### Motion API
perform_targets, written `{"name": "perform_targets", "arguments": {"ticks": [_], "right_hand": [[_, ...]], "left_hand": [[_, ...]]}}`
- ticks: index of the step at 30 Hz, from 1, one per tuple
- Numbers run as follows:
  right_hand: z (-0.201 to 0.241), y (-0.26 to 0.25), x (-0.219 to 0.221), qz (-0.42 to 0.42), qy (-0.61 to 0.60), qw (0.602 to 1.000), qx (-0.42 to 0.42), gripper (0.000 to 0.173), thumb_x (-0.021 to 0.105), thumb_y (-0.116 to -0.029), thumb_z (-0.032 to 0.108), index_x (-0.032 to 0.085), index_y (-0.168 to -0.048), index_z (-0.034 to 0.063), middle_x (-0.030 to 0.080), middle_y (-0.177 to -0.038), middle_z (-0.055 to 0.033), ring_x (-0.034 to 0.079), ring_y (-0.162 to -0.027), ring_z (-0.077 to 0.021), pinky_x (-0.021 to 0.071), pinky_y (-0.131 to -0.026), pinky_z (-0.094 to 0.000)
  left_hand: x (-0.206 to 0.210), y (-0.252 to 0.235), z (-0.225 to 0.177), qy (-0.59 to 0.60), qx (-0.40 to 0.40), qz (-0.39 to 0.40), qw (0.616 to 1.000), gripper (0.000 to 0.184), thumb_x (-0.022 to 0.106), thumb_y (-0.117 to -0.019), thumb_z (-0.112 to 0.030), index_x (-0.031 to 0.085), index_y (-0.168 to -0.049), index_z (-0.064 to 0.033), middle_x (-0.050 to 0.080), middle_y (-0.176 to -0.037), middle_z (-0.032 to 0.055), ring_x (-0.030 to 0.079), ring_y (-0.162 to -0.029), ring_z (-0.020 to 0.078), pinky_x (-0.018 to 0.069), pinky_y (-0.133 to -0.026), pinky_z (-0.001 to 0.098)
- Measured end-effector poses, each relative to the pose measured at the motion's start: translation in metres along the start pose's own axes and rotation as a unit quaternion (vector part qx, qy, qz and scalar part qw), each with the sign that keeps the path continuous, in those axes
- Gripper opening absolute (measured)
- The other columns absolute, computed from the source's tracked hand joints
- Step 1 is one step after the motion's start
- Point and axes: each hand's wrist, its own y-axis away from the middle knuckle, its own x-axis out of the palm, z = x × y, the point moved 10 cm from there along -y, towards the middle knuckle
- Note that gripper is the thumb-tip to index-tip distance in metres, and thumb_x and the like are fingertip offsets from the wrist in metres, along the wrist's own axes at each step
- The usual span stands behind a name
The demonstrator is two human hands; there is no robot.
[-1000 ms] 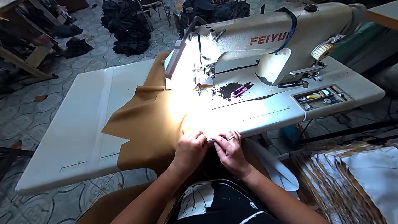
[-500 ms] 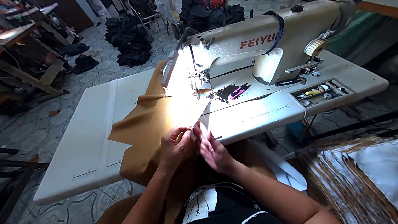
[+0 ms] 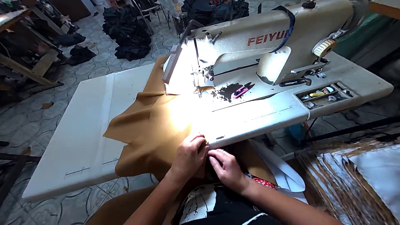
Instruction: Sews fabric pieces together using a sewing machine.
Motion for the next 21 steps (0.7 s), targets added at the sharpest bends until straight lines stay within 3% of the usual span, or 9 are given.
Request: {"name": "perform_targets", "arguments": {"ticks": [1, 3, 8, 14, 17, 19, 20, 21], "right_hand": [[0.013, 0.002, -0.012, -0.042, 0.095, 0.988, -0.113, 0.021, 0.059, -0.0934, 0.01, 0.077, -0.1, 0.0031, 0.075, -0.093, -0.0098, 0.07, -0.097, -0.0172, 0.0535, -0.094, -0.0307], [0.024, 0.003, -0.025, -0.093, 0.205, 0.953, -0.203, 0.02, 0.059, -0.0951, 0.016, 0.078, -0.101, 0.0117, 0.068, -0.092, -0.0077, 0.063, -0.099, -0.0221, 0.0449, -0.098, -0.0373], [0.015, -0.019, -0.03, -0.102, 0.276, 0.945, -0.145, 0.026, 0.059, -0.094, 0.019, 0.082, -0.107, 0.017, 0.07, -0.094, -0.0093, 0.063, -0.096, -0.0262, 0.0444, -0.093, -0.0439], [0.014, -0.038, -0.017, -0.051, 0.29, 0.944, -0.146, 0.027, 0.058, -0.0966, 0.021, 0.081, -0.112, 0.0231, 0.07, -0.099, -0.0123, 0.063, -0.1, -0.0309, 0.045, -0.091, -0.0496], [0.016, -0.042, -0.016, -0.044, 0.294, 0.943, -0.153, 0.029, 0.057, -0.0925, 0.018, 0.081, -0.108, 0.0225, 0.071, -0.098, -0.0111, 0.065, -0.099, -0.031, 0.0461, -0.089, -0.0499], [0.017, -0.044, -0.017, -0.042, 0.292, 0.942, -0.158, 0.027, 0.057, -0.0905, 0.016, 0.081, -0.103, 0.0201, 0.071, -0.099, -0.0101, 0.065, -0.1, -0.0307, 0.0467, -0.09, -0.0504], [0.016, -0.045, -0.017, -0.038, 0.29, 0.943, -0.158, 0.027, 0.057, -0.0902, 0.016, 0.081, -0.103, 0.0197, 0.071, -0.1, -0.0101, 0.064, -0.1, -0.0308, 0.0465, -0.09, -0.0509], [0.017, -0.045, -0.017, -0.035, 0.291, 0.943, -0.159, 0.027, 0.057, -0.0901, 0.016, 0.081, -0.102, 0.0199, 0.071, -0.099, -0.0101, 0.065, -0.1, -0.0309, 0.047, -0.09, -0.0514]], "left_hand": [[0.0, 0.001, 0.0, 0.001, 0.005, -0.01, 1.0, 0.016, 0.071, -0.0879, -0.013, 0.077, -0.094, 0.0, 0.076, -0.108, 0.016, 0.073, -0.107, 0.0266, 0.0585, -0.094, 0.0376], [-0.001, 0.003, 0.0, 0.007, 0.012, -0.026, 1.0, 0.014, 0.07, -0.0882, -0.011, 0.077, -0.094, -0.0002, 0.076, -0.107, 0.0161, 0.074, -0.108, 0.027, 0.0583, -0.095, 0.0372], [-0.002, 0.003, -0.002, 0.008, 0.027, -0.048, 0.998, 0.014, 0.067, -0.0901, -0.01, 0.079, -0.092, -0.001, 0.077, -0.105, 0.0155, 0.074, -0.106, 0.0265, 0.0587, -0.094, 0.0358], [0.0, 0.005, -0.005, 0.008, 0.05, -0.035, 0.998, 0.018, 0.066, -0.0929, -0.013, 0.078, -0.095, -0.0009, 0.077, -0.107, 0.015, 0.074, -0.107, 0.0244, 0.0583, -0.095, 0.0334], [-0.006, -0.007, -0.005, -0.019, 0.05, -0.027, 0.998, 0.023, 0.061, -0.0963, -0.019, 0.078, -0.09, -0.0035, 0.077, -0.097, 0.0102, 0.075, -0.093, 0.0198, 0.0605, -0.083, 0.0315], [-0.01, -0.024, -0.001, -0.055, 0.028, -0.005, 0.998, 0.029, 0.055, -0.1002, -0.021, 0.077, -0.098, -0.0021, 0.075, -0.09, 0.0112, 0.074, -0.08, 0.0243, 0.0606, -0.072, 0.0399], [-0.01, -0.036, 0.004, -0.065, 0.011, 0.014, 0.998, 0.032, 0.052, -0.1027, -0.022, 0.076, -0.106, -0.0011, 0.075, -0.092, 0.0137, 0.074, -0.081, 0.0282, 0.0598, -0.071, 0.0455], [-0.007, -0.048, 0.012, -0.069, -0.011, 0.048, 0.996, 0.037, 0.048, -0.1058, -0.024, 0.073, -0.118, -0.0011, 0.075, -0.108, 0.0158, 0.074, -0.096, 0.0314, 0.0585, -0.082, 0.0509]]}}
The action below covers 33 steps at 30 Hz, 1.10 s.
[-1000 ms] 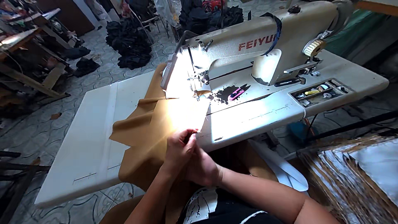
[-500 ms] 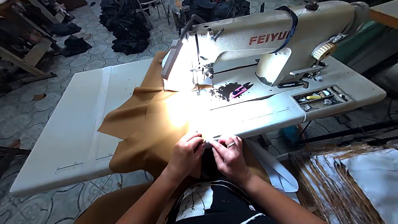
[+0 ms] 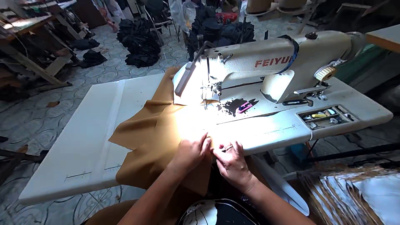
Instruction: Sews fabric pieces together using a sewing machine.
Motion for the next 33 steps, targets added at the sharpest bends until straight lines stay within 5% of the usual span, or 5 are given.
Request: {"name": "perform_targets", "arguments": {"ticks": [3, 9, 18, 22, 33], "right_hand": [[0.0, -0.002, -0.001, 0.004, -0.003, 1.0, 0.001, 0.027, 0.058, -0.0889, 0.016, 0.082, -0.101, 0.0206, 0.071, -0.097, -0.0097, 0.066, -0.097, -0.0311, 0.0486, -0.089, -0.053], [-0.004, 0.0, -0.005, 0.023, 0.004, 1.0, 0.006, 0.029, 0.059, -0.087, 0.016, 0.082, -0.104, 0.0218, 0.071, -0.096, -0.0092, 0.066, -0.098, -0.032, 0.0491, -0.09, -0.0557], [-0.004, -0.004, -0.005, 0.033, -0.002, 0.999, -0.001, 0.027, 0.061, -0.0858, 0.015, 0.082, -0.102, 0.0194, 0.071, -0.095, -0.0094, 0.066, -0.095, -0.0315, 0.0506, -0.086, -0.0539], [-0.009, 0.0, -0.006, 0.024, -0.02, 1.0, 0.005, 0.03, 0.06, -0.0832, 0.016, 0.082, -0.102, 0.0192, 0.07, -0.095, -0.0097, 0.066, -0.096, -0.0323, 0.0505, -0.087, -0.0541], [-0.015, -0.003, 0.0, 0.035, -0.072, 0.997, 0.021, 0.032, 0.057, -0.0817, 0.014, 0.083, -0.099, 0.0186, 0.071, -0.097, -0.0097, 0.066, -0.097, -0.0311, 0.0504, -0.088, -0.0506]], "left_hand": [[0.019, -0.034, 0.025, -0.018, -0.03, 0.099, 0.994, 0.044, 0.04, -0.1083, -0.027, 0.062, -0.14, -0.0058, 0.055, -0.15, 0.0125, 0.049, -0.141, 0.0298, 0.0328, -0.117, 0.0554], [0.038, -0.041, 0.035, -0.092, -0.057, 0.168, 0.98, 0.045, 0.043, -0.1082, -0.028, 0.054, -0.149, -0.0105, 0.047, -0.158, 0.0106, 0.039, -0.148, 0.0311, 0.0257, -0.119, 0.0576], [0.036, -0.025, 0.016, -0.122, -0.047, 0.129, 0.983, 0.041, 0.045, -0.106, -0.021, 0.062, -0.14, -0.0077, 0.056, -0.15, 0.0103, 0.047, -0.142, 0.0338, 0.0353, -0.114, 0.0575], [0.024, 0.022, -0.03, -0.074, 0.032, 0.007, 0.997, 0.021, 0.062, -0.0949, -0.014, 0.077, -0.105, -0.0027, 0.075, -0.11, 0.013, 0.074, -0.102, 0.0288, 0.0606, -0.086, 0.0452], [0.014, 0.053, -0.035, -0.074, 0.09, -0.199, 0.973, 0.012, 0.068, -0.0855, -0.007, 0.079, -0.084, -0.0059, 0.078, -0.09, 0.0059, 0.076, -0.083, 0.0183, 0.0621, -0.072, 0.0301]]}}
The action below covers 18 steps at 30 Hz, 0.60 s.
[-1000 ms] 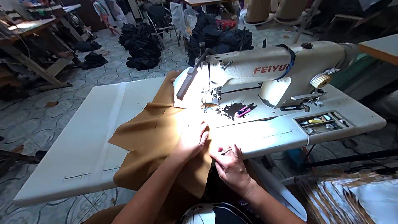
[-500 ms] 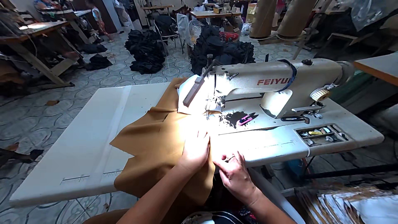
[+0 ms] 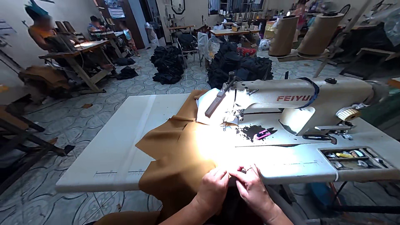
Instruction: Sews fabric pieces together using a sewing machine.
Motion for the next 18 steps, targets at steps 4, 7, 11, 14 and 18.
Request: {"name": "perform_targets", "arguments": {"ticks": [4, 7, 11, 14, 18], "right_hand": [[-0.005, -0.001, -0.007, -0.033, 0.018, 0.999, 0.007, 0.03, 0.055, -0.0878, 0.015, 0.08, -0.103, 0.0079, 0.073, -0.101, -0.014, 0.069, -0.099, -0.0321, 0.0547, -0.09, -0.0459], [-0.015, -0.012, -0.002, -0.006, 0.065, 0.998, 0.012, 0.037, 0.05, -0.0929, 0.014, 0.075, -0.115, -0.0019, 0.074, -0.113, -0.0194, 0.07, -0.109, -0.0393, 0.0533, -0.097, -0.0549], [-0.019, -0.039, 0.032, 0.147, 0.079, 0.986, 0.013, 0.047, 0.043, -0.1014, 0.02, 0.06, -0.139, -0.0041, 0.055, -0.148, -0.0241, 0.049, -0.141, -0.0398, 0.0347, -0.117, -0.0594], [0.0, -0.063, 0.044, 0.224, 0.039, 0.974, -0.022, 0.045, 0.056, -0.0989, 0.026, 0.065, -0.125, -0.0081, 0.063, -0.131, -0.0292, 0.055, -0.132, -0.0433, 0.0369, -0.114, -0.0561], [-0.005, -0.071, 0.051, 0.389, 0.006, 0.893, 0.227, 0.049, 0.061, -0.101, 0.017, 0.052, -0.137, -0.0142, 0.055, -0.14, -0.0326, 0.05, -0.136, -0.0405, 0.0351, -0.115, -0.0492]], "left_hand": [[-0.008, -0.008, 0.011, 0.008, -0.032, -0.029, 0.999, 0.014, 0.065, -0.0854, -0.01, 0.076, -0.079, -0.0049, 0.075, -0.08, 0.0068, 0.074, -0.07, 0.0182, 0.0599, -0.059, 0.0318], [-0.017, -0.012, 0.025, 0.059, -0.089, -0.038, 0.994, 0.016, 0.062, -0.087, -0.011, 0.074, -0.081, -0.0027, 0.07, -0.072, 0.0073, 0.069, -0.063, 0.0169, 0.0572, -0.057, 0.0305], [-0.028, -0.019, 0.023, 0.066, -0.085, -0.062, 0.992, 0.016, 0.063, -0.0866, -0.011, 0.075, -0.082, -0.0019, 0.069, -0.07, 0.0075, 0.068, -0.061, 0.0162, 0.0565, -0.056, 0.0286], [-0.035, -0.028, 0.021, 0.065, -0.079, -0.07, 0.992, 0.015, 0.063, -0.0861, -0.01, 0.075, -0.082, -0.0014, 0.069, -0.068, 0.0078, 0.068, -0.059, 0.0164, 0.0555, -0.055, 0.028], [-0.036, -0.036, 0.018, 0.071, -0.064, -0.069, 0.993, 0.014, 0.063, -0.0862, -0.008, 0.074, -0.082, -0.0006, 0.07, -0.07, 0.0092, 0.069, -0.061, 0.0175, 0.056, -0.056, 0.0286]]}}
